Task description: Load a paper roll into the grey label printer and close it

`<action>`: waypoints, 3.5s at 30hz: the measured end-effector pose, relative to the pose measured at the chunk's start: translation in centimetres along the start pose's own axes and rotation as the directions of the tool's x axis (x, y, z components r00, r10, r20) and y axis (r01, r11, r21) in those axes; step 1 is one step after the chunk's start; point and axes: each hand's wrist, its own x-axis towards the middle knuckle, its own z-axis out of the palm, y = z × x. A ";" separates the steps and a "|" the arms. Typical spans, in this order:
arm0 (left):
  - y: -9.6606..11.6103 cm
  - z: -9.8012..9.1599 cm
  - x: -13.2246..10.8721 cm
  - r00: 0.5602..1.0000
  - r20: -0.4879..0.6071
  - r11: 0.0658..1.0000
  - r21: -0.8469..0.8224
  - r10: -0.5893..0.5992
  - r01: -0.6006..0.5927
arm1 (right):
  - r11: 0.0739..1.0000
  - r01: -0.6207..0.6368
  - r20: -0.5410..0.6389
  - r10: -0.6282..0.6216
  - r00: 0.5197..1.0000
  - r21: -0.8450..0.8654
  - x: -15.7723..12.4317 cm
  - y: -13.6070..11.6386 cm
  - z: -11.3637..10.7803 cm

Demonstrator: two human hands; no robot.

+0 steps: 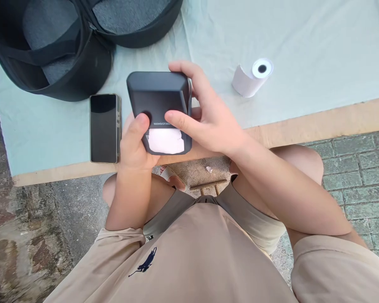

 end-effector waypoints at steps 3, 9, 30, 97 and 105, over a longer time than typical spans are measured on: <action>-0.1 0.2 0.1 1.000 0.000 0.998 -0.063 -0.023 0.023 | 1.000 -0.025 0.003 0.025 1.000 -0.008 -0.1 0.1 -0.2; -0.6 0.2 0.4 0.994 -0.090 0.996 -0.069 -0.060 0.054 | 0.982 0.134 -0.080 -0.146 0.986 -0.134 -0.5 -0.5 -0.9; 0.4 0.2 0.6 0.999 -0.041 0.996 -0.088 -0.022 0.019 | 0.795 0.214 -0.169 -0.366 0.915 -0.568 -0.4 -3.1 -0.8; -0.1 0.0 0.0 0.990 -0.109 0.996 -0.015 -0.094 0.093 | 0.718 0.099 -0.136 -0.263 0.955 -0.689 -3.2 -0.5 -3.8; -0.2 0.1 0.1 0.990 -0.128 0.998 -0.009 -0.061 0.060 | 0.513 -0.326 -0.428 -0.091 0.899 -0.794 -2.2 0.1 -7.5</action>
